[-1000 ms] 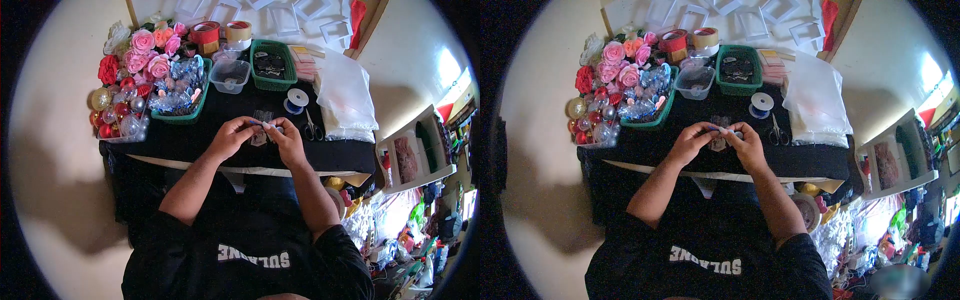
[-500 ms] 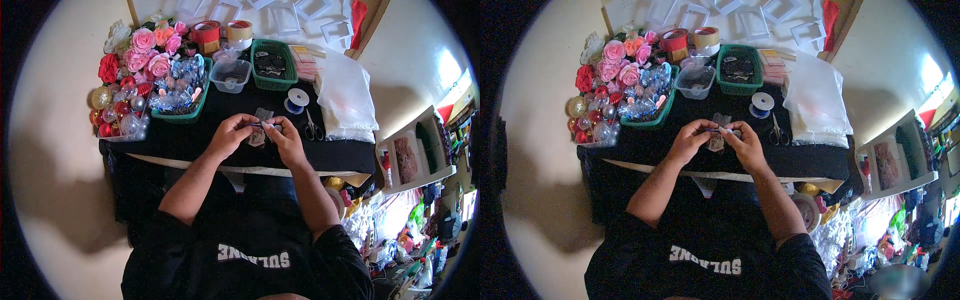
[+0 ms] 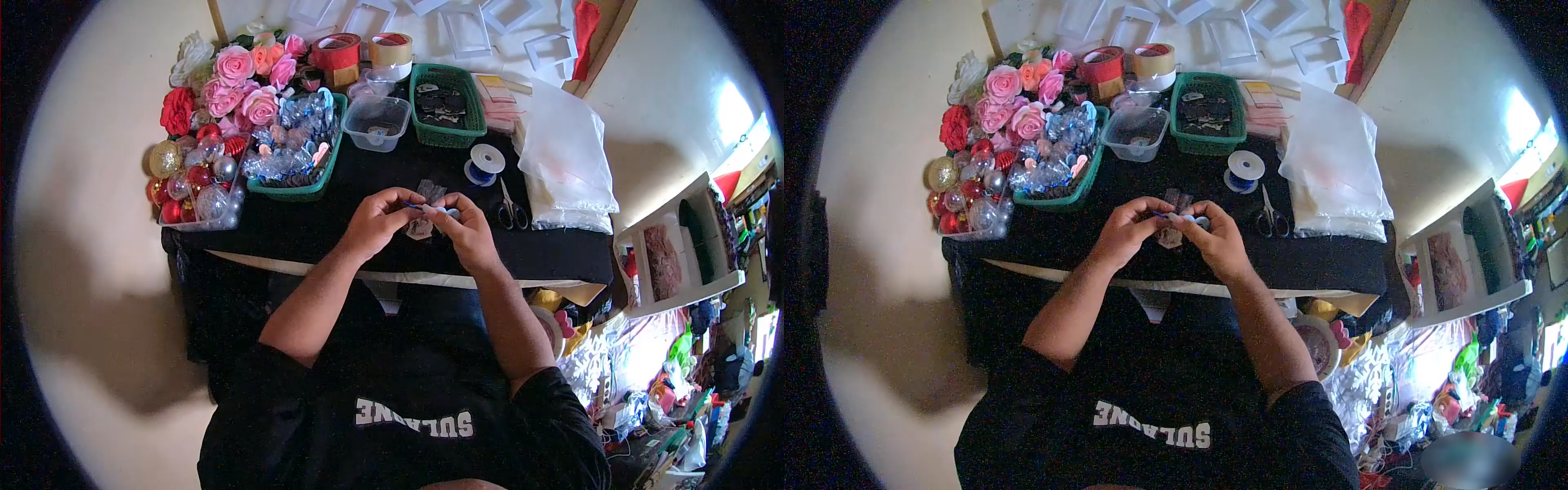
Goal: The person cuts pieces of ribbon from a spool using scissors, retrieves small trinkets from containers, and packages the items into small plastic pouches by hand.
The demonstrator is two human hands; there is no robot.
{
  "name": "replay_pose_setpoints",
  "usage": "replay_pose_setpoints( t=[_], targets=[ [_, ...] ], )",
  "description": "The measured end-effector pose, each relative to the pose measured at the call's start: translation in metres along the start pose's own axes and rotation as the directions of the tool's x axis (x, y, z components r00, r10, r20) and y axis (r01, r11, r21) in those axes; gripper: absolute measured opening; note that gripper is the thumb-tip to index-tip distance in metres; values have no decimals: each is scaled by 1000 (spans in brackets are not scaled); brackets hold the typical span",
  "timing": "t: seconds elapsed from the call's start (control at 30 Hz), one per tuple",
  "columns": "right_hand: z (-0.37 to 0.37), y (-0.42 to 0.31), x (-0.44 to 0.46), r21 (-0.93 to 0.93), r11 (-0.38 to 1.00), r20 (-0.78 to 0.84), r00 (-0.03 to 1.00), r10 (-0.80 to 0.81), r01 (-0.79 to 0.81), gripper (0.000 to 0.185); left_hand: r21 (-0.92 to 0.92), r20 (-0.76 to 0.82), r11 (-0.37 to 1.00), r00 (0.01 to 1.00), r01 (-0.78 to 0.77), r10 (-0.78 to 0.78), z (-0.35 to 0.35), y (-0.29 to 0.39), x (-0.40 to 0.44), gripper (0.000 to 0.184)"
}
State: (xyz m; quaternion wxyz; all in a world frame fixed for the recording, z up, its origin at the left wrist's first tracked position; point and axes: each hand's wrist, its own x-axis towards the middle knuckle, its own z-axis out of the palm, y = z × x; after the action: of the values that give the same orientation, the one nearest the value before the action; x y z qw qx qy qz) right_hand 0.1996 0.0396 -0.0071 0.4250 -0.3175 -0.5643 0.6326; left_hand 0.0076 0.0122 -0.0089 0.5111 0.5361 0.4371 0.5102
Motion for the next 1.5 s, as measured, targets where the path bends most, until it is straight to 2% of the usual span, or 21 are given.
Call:
replay_pose_setpoints(
  t=[0.03,0.27,0.33,0.4,0.67,0.77,0.97,1.13,1.23,1.5],
  targets=[
    [0,1,0,0,1000,0,1000,0,0,19,-1,3,999,999,-36,36,0,-2,0,21],
    [-2,0,1,12,1000,-8,1000,10,-10,17,16,4,999,1000,-28,28,-1,4,-3,22],
    [-2,1,1,3,1000,-23,999,24,-24,17,-121,66,992,997,34,-26,-2,2,-3,23],
    [-1,1,1,55,998,-39,999,11,-9,18,-120,63,992,998,29,-22,-1,2,-3,24],
    [1,1,2,63,998,-60,998,15,-11,18,-91,-23,996,1000,13,-15,3,9,-4,23],
    [-1,4,2,55,999,-71,997,7,-3,17,-58,8,998,1000,7,-7,0,5,-3,22],
    [-4,10,5,47,999,-78,997,-13,17,17,-130,77,991,997,23,-13,-3,0,-2,20],
    [-1,3,2,53,999,-71,997,19,-15,17,-18,122,1000,992,-7,10,-5,7,-4,26],
    [-2,3,2,108,994,-42,999,31,-26,18,-23,138,1000,990,1,2,-5,7,-5,27],
    [-3,4,2,26,1000,-15,1000,16,-16,19,-33,115,999,993,24,-20,-5,5,-3,27]
  ],
)
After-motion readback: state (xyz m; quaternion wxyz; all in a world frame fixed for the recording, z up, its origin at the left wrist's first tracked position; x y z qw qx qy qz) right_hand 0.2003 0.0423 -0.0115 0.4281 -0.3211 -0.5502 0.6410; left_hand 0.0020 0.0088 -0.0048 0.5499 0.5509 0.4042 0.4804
